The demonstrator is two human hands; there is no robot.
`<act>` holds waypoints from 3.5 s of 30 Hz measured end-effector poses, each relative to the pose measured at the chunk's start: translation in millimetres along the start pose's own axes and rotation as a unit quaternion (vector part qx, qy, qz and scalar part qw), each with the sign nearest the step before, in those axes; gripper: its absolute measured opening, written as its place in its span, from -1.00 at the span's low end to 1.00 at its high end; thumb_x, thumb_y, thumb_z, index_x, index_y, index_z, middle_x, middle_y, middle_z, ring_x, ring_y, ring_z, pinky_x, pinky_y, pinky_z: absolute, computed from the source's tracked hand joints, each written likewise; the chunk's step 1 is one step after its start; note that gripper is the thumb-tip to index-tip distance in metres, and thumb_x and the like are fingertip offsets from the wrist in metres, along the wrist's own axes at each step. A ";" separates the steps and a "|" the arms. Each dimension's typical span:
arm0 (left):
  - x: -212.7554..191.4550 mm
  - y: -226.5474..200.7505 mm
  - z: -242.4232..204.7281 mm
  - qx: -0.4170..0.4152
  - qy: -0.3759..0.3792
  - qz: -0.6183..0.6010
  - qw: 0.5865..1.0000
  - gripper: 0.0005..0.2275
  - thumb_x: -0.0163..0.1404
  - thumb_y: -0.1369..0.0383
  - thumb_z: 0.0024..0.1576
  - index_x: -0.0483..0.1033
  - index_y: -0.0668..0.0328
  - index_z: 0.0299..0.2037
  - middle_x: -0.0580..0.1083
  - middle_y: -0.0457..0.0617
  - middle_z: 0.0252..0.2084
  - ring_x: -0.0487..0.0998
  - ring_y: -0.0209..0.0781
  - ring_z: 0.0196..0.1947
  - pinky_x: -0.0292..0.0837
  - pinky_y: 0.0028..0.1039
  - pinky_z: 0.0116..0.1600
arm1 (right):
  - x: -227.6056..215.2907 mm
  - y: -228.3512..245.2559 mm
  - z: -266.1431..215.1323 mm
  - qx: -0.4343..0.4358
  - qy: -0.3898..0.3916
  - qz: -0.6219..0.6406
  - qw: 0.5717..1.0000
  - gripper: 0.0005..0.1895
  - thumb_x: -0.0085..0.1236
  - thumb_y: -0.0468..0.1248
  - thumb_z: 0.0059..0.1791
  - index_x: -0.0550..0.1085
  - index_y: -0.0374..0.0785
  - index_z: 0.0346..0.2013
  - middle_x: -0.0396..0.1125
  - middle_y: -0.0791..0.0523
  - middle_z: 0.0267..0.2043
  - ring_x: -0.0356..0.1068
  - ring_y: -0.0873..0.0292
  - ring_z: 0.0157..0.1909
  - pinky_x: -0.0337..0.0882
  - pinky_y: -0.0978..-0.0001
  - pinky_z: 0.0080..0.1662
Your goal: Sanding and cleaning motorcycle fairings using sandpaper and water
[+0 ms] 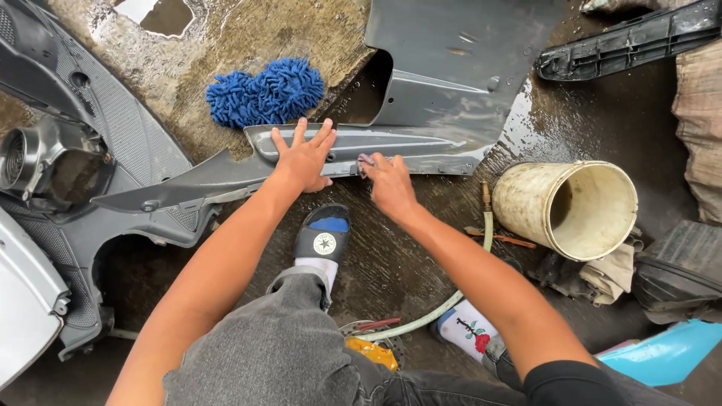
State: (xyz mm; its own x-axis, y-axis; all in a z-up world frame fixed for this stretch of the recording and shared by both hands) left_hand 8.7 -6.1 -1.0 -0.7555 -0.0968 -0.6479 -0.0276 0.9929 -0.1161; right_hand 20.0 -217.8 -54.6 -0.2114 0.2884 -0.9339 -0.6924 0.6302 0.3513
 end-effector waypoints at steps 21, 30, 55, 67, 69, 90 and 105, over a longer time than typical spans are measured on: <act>37.4 28.9 22.0 0.129 -0.262 -0.037 0.956 -0.01 0.35 -0.13 -0.38 0.27 -0.30 0.40 0.25 -0.23 0.44 0.12 0.25 0.46 -0.04 0.47 0.31 | -352.2 -262.0 -136.0 0.478 0.267 0.493 0.676 -0.40 0.02 -0.56 -0.09 0.37 -0.47 0.28 0.42 -0.22 0.13 0.44 -0.15 0.06 0.37 0.13 -0.01; -8.1 -20.7 -63.4 0.078 -0.471 0.091 0.874 -0.44 0.10 -0.21 -0.09 0.49 0.05 -0.10 0.47 -0.21 -0.08 0.46 -0.18 -0.11 0.37 -0.43 0.09 | -170.5 -299.3 -195.1 0.443 0.284 0.019 0.850 -0.37 0.23 -0.35 -0.08 0.37 -0.14 0.31 0.49 -0.03 -0.04 0.51 -0.02 -0.17 0.52 0.23 0.00; 8.9 62.7 -175.2 -0.060 -0.624 -0.066 0.776 -0.67 0.26 0.17 0.02 0.53 0.19 -0.16 0.45 -0.01 0.05 0.38 0.01 0.15 0.10 -0.06 0.33 | -186.3 22.9 98.1 0.081 0.300 0.122 0.943 -0.54 0.07 -0.34 -0.20 0.57 -0.11 -0.01 0.44 0.24 0.26 0.53 0.17 -0.01 0.55 0.30 -0.05; 76.7 67.3 -99.4 -0.214 -0.345 -0.849 0.339 -0.54 -0.05 0.34 0.26 0.21 0.73 0.18 0.39 0.61 0.05 0.65 0.38 -0.25 0.69 -0.09 -0.18 | 0.1 154.6 145.2 -0.158 0.100 0.047 0.981 -0.56 0.02 -0.13 0.06 0.48 -0.05 0.23 0.36 0.03 0.17 0.39 -0.07 0.10 0.33 0.18 0.14; 79.7 67.6 -91.3 -0.226 -0.369 -0.834 0.343 -0.58 -0.05 0.41 0.24 0.24 0.70 0.19 0.44 0.58 -0.03 0.66 0.32 -0.36 0.71 -0.12 -0.26 | 14.1 158.6 158.5 -0.167 0.056 0.042 0.983 -0.58 -0.05 -0.16 0.07 0.51 -0.16 0.18 0.34 0.05 0.16 0.37 0.01 0.14 0.29 0.24 0.11; 111.3 39.9 -65.0 -0.204 -0.406 -0.848 0.274 -0.65 -0.07 0.46 0.28 0.24 0.58 0.21 0.46 0.45 -0.10 0.63 0.35 -0.37 0.69 -0.05 -0.26 | 35.6 141.6 128.1 0.032 0.067 0.106 0.992 -0.57 -0.23 -0.11 0.14 0.50 -0.02 0.21 0.33 0.07 0.23 0.29 -0.14 0.24 0.43 -0.11 0.05; 105.7 43.0 -71.3 -0.188 -0.403 -0.850 0.283 -0.59 0.00 0.43 0.25 0.20 0.76 0.12 0.44 0.50 -0.18 0.64 0.38 -0.35 0.74 -0.03 -0.23 | 25.9 108.1 119.6 0.094 0.091 0.097 0.987 -0.62 -0.10 -0.15 0.08 0.55 -0.12 0.12 0.19 0.24 0.32 0.21 -0.05 0.17 0.37 -0.06 0.10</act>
State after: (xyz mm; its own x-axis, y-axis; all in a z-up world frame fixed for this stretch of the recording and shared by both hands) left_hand -119.0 31.4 -20.8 0.9484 -0.2916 0.1247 -0.0851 -0.6129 -0.7856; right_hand 22.2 -55.9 -32.8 -0.4592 0.2937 -0.8384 -0.4909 0.7027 0.5150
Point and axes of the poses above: each hand's wrist, its own z-axis towards the middle knuckle, its own x-axis out of the palm, y = z × x, the point moved 3 cm from there along z, towards the middle knuckle
